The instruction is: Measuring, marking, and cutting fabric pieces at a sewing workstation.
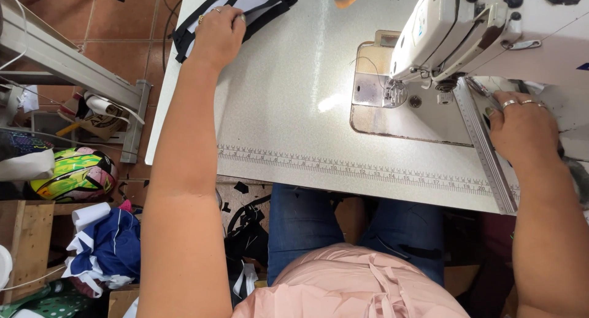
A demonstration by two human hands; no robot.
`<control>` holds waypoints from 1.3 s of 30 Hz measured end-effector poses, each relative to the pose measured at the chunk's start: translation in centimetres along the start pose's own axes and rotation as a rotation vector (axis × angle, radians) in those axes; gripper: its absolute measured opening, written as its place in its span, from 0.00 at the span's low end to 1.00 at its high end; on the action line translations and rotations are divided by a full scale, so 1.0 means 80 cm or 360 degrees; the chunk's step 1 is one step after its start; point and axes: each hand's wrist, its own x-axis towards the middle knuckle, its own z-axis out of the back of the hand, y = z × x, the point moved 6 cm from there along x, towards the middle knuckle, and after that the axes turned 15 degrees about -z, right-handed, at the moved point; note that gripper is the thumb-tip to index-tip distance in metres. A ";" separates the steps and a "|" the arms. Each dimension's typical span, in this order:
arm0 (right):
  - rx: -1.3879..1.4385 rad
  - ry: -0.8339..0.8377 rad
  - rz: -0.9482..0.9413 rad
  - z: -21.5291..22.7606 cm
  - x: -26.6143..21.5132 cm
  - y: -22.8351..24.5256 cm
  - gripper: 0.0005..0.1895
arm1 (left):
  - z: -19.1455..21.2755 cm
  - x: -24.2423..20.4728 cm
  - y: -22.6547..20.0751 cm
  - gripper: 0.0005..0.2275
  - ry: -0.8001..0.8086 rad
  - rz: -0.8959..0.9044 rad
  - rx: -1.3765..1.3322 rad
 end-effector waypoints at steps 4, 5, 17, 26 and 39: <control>-0.0084 0.0018 -0.0058 0.002 0.002 -0.001 0.22 | 0.015 0.018 0.009 0.11 -0.0397 -0.0298 0.0442; -0.0093 0.0017 -0.0082 0.005 0.003 0.004 0.22 | 0.028 0.016 0.011 0.11 -0.0399 -0.0317 0.0426; 0.0560 -0.0480 0.0110 0.088 -0.076 -0.045 0.18 | 0.024 -0.112 -0.292 0.18 -0.0286 -0.0890 0.1637; 0.0646 -0.0434 -0.0032 0.074 -0.148 -0.040 0.12 | -0.091 -0.187 -0.290 0.22 0.0434 -0.0395 -0.0068; 0.0392 -0.0423 -0.0078 0.047 -0.177 -0.059 0.13 | -0.094 -0.187 -0.293 0.20 0.0293 -0.0350 0.0100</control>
